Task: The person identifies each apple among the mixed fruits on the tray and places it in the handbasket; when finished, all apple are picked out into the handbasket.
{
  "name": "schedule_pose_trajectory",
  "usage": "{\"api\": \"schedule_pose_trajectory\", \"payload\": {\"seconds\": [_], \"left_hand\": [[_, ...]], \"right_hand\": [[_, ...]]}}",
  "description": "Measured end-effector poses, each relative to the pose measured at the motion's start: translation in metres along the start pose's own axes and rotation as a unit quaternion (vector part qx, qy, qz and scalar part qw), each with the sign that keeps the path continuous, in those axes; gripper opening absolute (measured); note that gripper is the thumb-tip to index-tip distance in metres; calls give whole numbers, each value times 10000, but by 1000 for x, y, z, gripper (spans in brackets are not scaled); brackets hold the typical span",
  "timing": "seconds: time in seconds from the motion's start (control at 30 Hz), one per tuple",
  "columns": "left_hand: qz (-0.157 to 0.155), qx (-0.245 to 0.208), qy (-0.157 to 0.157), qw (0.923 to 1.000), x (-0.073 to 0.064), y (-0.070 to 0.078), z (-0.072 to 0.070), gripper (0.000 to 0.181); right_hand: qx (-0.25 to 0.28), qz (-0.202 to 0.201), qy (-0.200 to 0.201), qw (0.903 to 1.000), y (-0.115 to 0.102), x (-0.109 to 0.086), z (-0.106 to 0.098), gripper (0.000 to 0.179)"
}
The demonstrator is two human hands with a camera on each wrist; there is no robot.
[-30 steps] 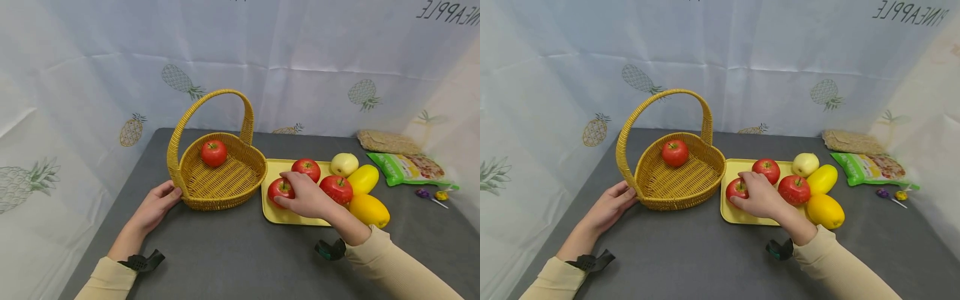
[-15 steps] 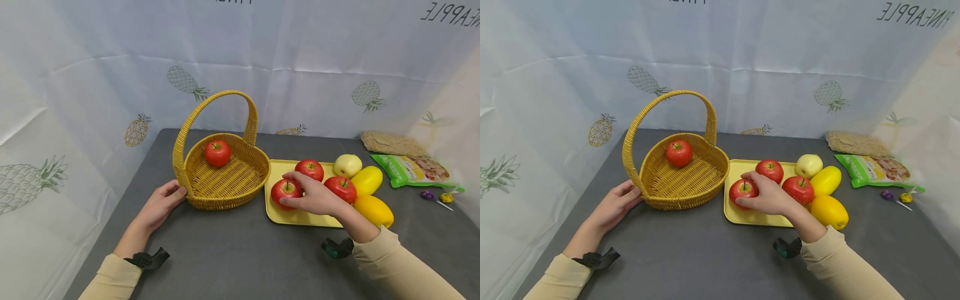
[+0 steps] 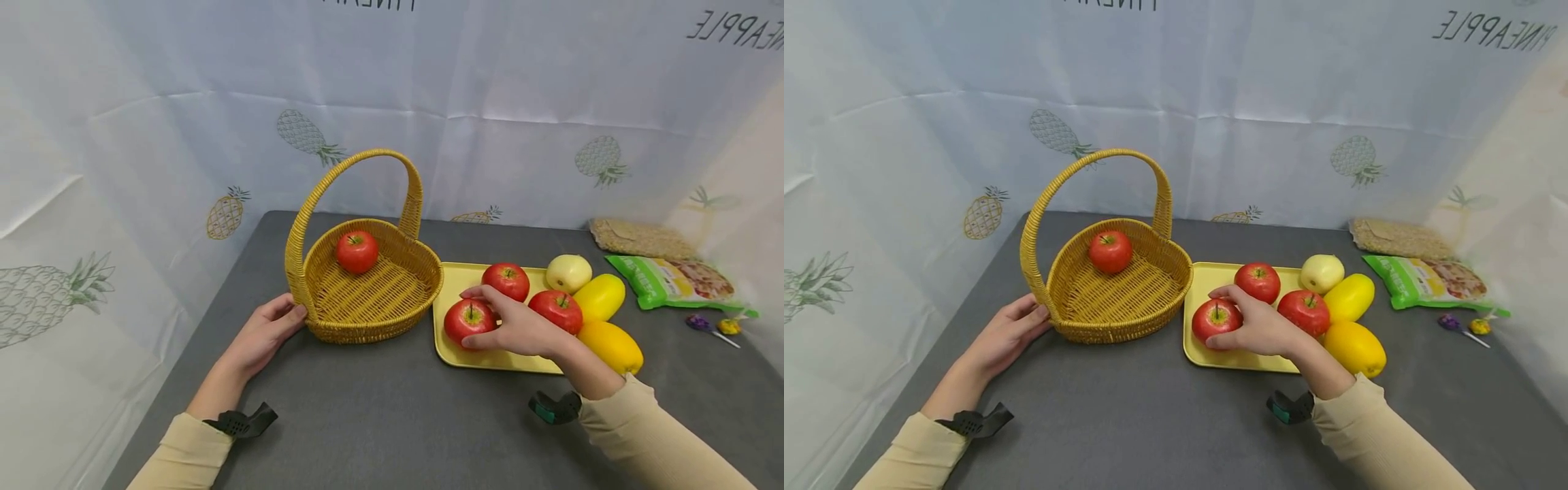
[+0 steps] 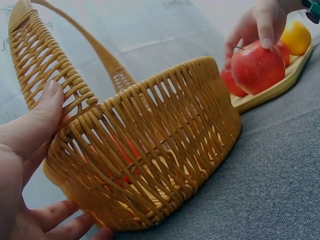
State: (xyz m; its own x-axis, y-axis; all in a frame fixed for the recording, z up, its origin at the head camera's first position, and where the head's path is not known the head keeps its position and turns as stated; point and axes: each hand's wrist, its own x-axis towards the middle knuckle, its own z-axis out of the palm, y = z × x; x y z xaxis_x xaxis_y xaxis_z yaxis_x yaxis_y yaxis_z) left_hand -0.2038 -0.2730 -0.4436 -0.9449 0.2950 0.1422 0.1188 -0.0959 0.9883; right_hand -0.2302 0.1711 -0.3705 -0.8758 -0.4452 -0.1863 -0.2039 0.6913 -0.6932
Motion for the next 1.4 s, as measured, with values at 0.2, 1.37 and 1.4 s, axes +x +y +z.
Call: {"api": "schedule_pose_trajectory", "payload": {"seconds": [0.2, 1.37, 1.4], "left_hand": [[-35, 40, 9, 10000, 1, 0, 2, 26], [78, -88, -91, 9999, -2, -1, -1, 26], [62, -88, -87, 9999, -2, -1, -1, 27]], "right_hand": [[-15, 220, 4, 9998, 8, -5, 0, 90], [2046, 563, 438, 9762, -18, 1, -22, 90], [2114, 584, 472, 9745, -20, 1, -22, 90]]}}
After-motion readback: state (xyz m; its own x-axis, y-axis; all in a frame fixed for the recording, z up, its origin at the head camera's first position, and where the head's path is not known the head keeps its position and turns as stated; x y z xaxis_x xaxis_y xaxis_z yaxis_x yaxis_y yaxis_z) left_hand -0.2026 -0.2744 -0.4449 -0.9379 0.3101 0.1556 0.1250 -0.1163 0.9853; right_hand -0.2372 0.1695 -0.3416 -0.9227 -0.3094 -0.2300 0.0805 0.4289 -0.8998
